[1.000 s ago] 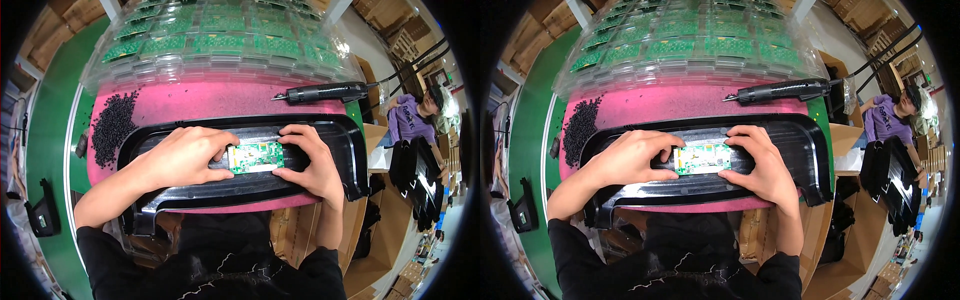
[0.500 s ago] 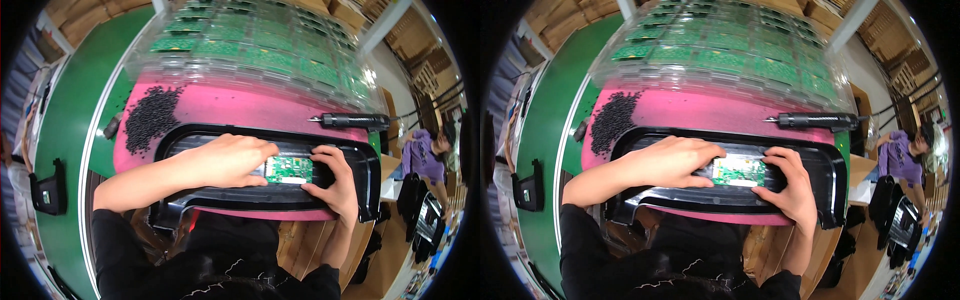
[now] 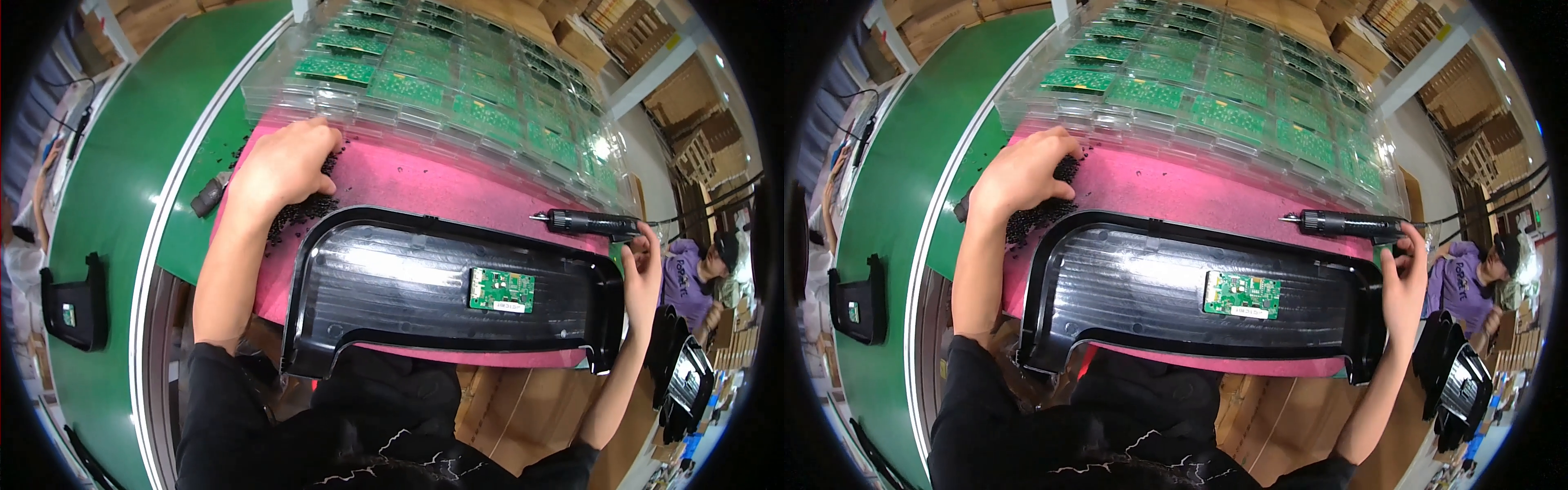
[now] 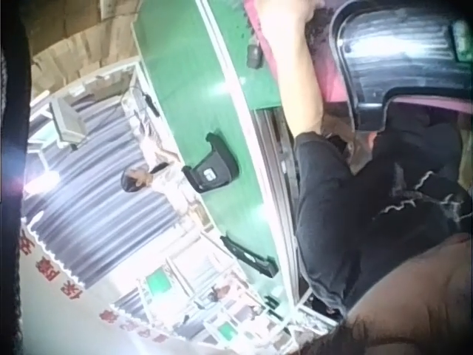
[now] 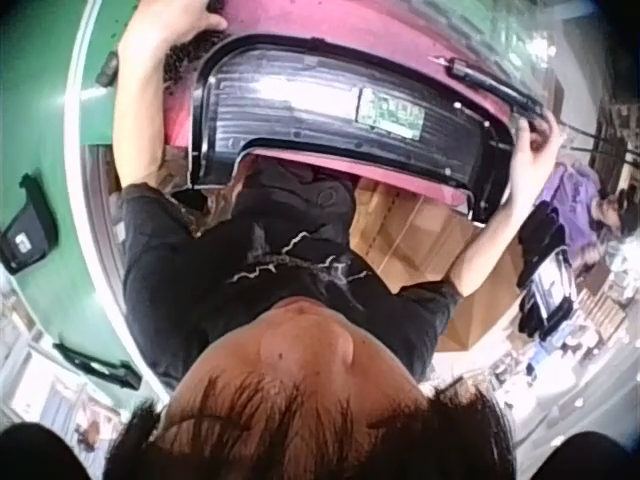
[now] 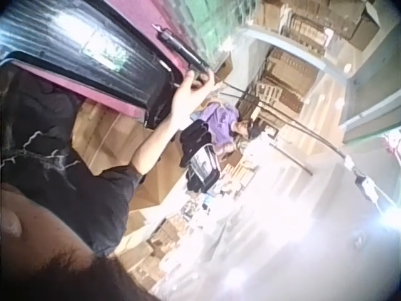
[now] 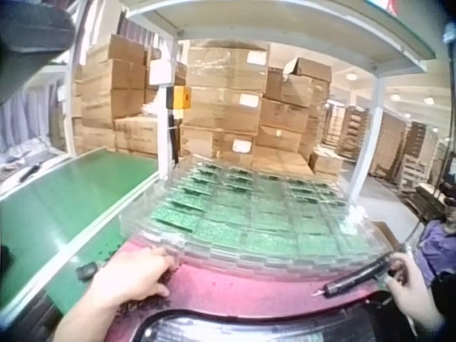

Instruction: Assemble circuit boards into plastic housings using an electric screwdriver.

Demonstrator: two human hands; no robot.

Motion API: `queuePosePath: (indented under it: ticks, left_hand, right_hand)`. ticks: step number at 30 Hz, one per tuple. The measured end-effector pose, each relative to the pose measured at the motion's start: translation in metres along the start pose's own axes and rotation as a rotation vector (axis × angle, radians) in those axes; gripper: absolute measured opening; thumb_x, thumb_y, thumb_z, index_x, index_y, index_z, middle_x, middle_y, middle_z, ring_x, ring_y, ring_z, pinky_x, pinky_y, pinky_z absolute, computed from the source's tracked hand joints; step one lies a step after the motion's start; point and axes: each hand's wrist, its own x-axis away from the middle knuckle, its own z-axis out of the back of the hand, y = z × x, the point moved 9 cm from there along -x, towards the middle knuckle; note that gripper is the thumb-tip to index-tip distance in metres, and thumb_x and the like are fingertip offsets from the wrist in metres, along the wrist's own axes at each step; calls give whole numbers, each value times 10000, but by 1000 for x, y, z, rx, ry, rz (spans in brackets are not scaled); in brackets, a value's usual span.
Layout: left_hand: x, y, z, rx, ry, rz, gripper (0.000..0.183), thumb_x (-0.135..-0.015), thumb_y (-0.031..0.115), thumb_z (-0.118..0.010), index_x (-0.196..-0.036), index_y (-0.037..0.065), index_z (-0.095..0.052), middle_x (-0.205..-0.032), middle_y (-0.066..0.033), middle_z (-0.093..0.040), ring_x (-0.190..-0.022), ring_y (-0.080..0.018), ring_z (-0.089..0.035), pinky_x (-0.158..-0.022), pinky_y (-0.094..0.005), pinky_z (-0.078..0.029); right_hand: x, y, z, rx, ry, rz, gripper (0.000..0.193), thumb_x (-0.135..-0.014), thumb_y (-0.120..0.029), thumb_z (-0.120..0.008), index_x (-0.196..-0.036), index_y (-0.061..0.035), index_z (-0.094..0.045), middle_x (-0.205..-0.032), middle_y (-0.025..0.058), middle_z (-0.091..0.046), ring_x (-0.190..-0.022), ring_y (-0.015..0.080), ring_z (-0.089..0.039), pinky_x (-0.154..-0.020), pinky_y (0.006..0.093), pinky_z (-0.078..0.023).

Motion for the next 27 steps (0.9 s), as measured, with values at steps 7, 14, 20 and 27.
queuePosePath:
  ticks: [7, 14, 20, 27]
  left_hand:
    - [-16, -16, -17, -12, -12, 120, 393, -652, -60, -764, -1025, 20, -670, -1023, -149, -695, -1034, -352, -635, -893, -446, -511]
    - [-21, -18, -16, 58, 18, 167, 229, -689, -102, -672, -902, -18, -670, -906, -175, -698, -891, -319, -662, -756, -409, -520]
    - [-23, 17, 8, 279, 127, 0, 122, -731, -64, -701, -852, -54, -682, -889, -159, -711, -742, -274, -681, -665, -345, -538]
    - [8, 118, 35, 950, 75, -515, 133, -758, -22, -787, -880, -4, -735, -894, -90, -725, -828, -159, -695, -738, -285, -553]
  right_hand:
    - [-49, 45, -10, 18, -90, -211, 401, -966, -234, -661, -1307, -75, -523, -1110, 56, -591, -969, 129, -589, -805, 274, -510]
    - [-29, -39, -23, -661, 554, 173, 485, -970, -115, -646, -1331, -21, -336, -1042, 98, -613, -912, 177, -630, -839, 297, -521]
    - [-26, -85, -90, -1175, 74, 22, 252, -1045, -249, -543, -1170, -48, -456, -1086, 107, -607, -1015, 215, -598, -951, 388, -471]
    - [17, -160, -99, -1711, -61, -1, 285, -1072, -327, -454, -1244, -99, -447, -1092, 99, -530, -1036, 240, -533, -967, 460, -465]
